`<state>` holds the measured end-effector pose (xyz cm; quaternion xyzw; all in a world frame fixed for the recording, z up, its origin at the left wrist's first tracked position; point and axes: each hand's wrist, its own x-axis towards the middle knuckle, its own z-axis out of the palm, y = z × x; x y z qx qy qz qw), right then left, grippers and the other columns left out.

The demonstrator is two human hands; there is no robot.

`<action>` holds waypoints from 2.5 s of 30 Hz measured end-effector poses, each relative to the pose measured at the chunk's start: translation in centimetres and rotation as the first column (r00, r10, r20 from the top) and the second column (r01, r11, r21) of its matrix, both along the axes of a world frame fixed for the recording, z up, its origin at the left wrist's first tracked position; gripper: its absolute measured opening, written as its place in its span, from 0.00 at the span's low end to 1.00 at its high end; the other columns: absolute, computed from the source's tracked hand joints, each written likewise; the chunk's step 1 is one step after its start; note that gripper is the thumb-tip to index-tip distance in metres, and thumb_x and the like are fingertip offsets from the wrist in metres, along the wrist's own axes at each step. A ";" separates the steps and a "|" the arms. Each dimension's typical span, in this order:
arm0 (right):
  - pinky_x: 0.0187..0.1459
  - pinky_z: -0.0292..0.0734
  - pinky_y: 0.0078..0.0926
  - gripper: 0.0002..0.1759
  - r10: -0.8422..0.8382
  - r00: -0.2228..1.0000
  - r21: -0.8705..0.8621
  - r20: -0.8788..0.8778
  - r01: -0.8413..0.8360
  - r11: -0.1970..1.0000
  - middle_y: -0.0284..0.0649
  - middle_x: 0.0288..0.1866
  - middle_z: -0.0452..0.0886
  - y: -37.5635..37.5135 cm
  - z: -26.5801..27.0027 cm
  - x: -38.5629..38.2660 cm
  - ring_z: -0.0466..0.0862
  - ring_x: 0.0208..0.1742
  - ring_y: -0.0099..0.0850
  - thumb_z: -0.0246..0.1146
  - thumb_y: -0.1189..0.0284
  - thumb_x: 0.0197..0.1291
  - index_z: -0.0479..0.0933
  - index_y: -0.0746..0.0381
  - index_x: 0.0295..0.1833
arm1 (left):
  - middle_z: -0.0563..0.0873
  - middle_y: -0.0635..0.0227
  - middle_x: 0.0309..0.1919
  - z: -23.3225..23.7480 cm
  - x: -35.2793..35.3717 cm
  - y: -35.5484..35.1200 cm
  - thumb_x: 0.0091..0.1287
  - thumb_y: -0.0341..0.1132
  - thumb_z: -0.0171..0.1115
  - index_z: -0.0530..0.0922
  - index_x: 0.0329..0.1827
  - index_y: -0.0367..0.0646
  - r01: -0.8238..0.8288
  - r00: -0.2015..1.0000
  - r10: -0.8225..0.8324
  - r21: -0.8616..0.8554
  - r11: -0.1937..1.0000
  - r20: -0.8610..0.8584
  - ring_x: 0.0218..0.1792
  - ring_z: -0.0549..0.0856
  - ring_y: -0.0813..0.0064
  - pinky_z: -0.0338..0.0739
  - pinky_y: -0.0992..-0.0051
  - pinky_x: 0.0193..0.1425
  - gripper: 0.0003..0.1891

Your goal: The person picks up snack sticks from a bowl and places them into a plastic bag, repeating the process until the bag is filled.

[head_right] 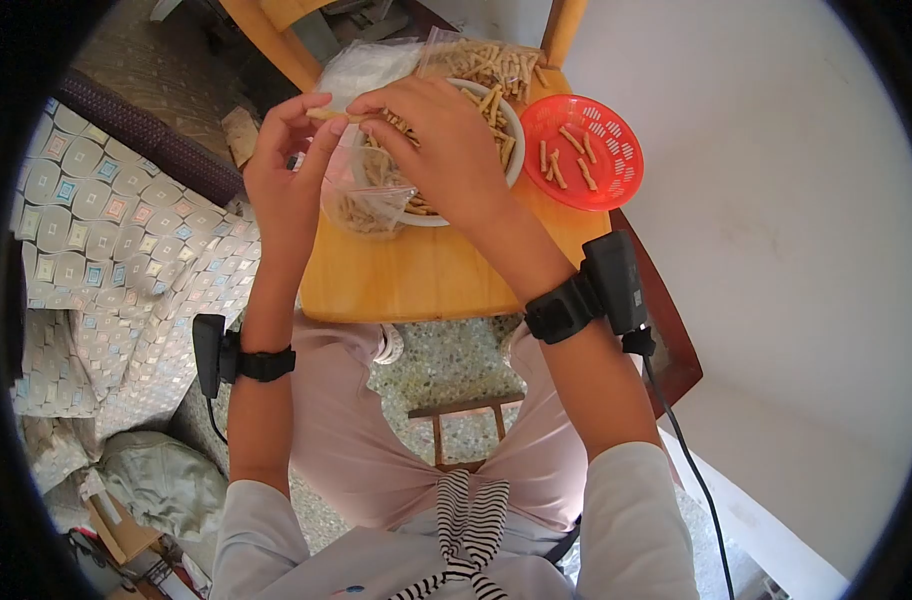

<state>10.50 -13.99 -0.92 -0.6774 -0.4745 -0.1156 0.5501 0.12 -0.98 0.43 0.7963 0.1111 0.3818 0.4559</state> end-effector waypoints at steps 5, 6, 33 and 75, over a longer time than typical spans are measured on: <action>0.50 0.74 0.39 0.10 -0.001 0.997 0.005 0.078 0.000 1.000 0.39 0.42 0.84 0.0 0.0 0.1 0.81 0.46 0.43 0.67 0.72 0.60 0.81 0.59 0.47 | 0.84 0.73 0.35 -0.1 -0.1 -0.1 0.65 0.33 0.72 0.85 0.48 0.42 0.140 0.990 -0.137 -0.108 0.984 0.030 0.35 0.80 0.84 0.74 0.81 0.40 0.11; 0.50 0.74 0.39 0.10 -0.001 0.997 0.004 0.077 0.001 1.000 0.39 0.42 0.84 0.1 -0.1 0.1 0.81 0.46 0.43 0.67 0.72 0.60 0.81 0.59 0.47 | 0.84 0.73 0.35 -0.2 0.2 -0.1 0.65 0.32 0.72 0.85 0.46 0.42 0.234 0.971 -0.225 -0.155 0.960 0.078 0.35 0.80 0.84 0.74 0.81 0.39 0.09; 0.41 0.77 0.36 0.08 -0.062 0.986 -0.063 -0.156 0.053 0.997 0.38 0.39 0.86 0.6 0.2 -2.0 0.82 0.38 0.40 0.70 0.66 0.59 0.84 0.58 0.40 | 0.82 0.70 0.33 0.0 -0.2 0.3 0.61 0.29 0.73 0.86 0.40 0.42 -0.034 0.979 -0.028 0.300 0.953 0.201 0.33 0.81 0.78 0.74 0.78 0.36 0.07; 0.36 0.74 0.21 0.15 0.131 0.904 0.137 -0.408 -0.081 0.987 0.35 0.37 0.85 0.2 -0.5 1.2 0.79 0.31 0.21 0.68 0.64 0.64 0.77 0.62 0.49 | 0.89 0.67 0.39 -0.7 0.4 -0.2 0.63 0.37 0.72 0.86 0.46 0.41 0.110 0.991 -0.094 0.173 0.979 -0.094 0.43 0.85 0.74 0.76 0.73 0.48 0.12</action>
